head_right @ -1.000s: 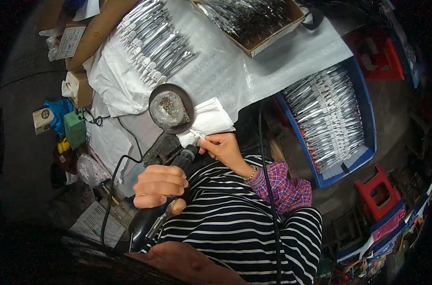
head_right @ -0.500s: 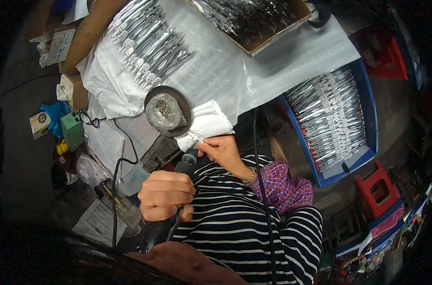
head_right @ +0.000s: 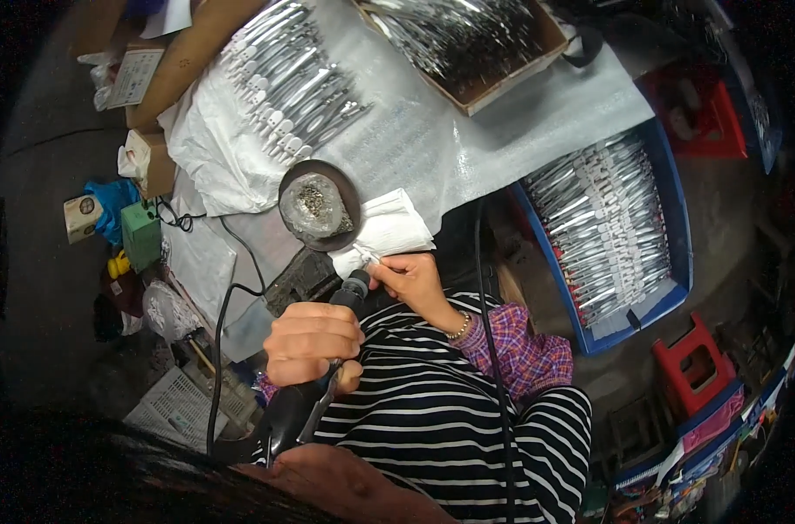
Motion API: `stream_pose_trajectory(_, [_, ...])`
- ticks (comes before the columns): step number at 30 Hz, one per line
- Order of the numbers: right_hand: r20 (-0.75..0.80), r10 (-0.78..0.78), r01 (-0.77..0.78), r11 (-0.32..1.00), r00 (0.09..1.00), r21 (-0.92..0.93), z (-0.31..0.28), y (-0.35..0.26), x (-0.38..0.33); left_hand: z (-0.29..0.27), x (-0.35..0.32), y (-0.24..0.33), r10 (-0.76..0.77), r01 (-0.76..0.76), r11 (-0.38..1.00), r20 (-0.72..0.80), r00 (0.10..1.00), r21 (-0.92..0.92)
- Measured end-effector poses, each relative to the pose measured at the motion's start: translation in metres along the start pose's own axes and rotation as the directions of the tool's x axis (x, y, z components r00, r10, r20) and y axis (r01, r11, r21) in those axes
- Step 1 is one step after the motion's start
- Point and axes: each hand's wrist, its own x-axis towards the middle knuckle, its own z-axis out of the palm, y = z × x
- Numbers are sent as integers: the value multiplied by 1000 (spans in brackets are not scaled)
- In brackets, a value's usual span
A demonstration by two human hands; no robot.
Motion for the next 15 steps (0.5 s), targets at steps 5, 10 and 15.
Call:
stream_pose_trajectory(5, [-8,11,-12,998,1000,-54,1,-5,-1,-5,-4,-1,58,-61,997,-59,997,-45])
stream_pose_trajectory(10, [9,22,-21,992,1000,-122,-1,-2,1,-8,-15,2,45,-54,996,-115,992,-78])
stream_pose_trajectory(15, [15,-4,5,996,1000,-89,2,0,-1,-12,-20,8,91,-113,989,-222,971,-90])
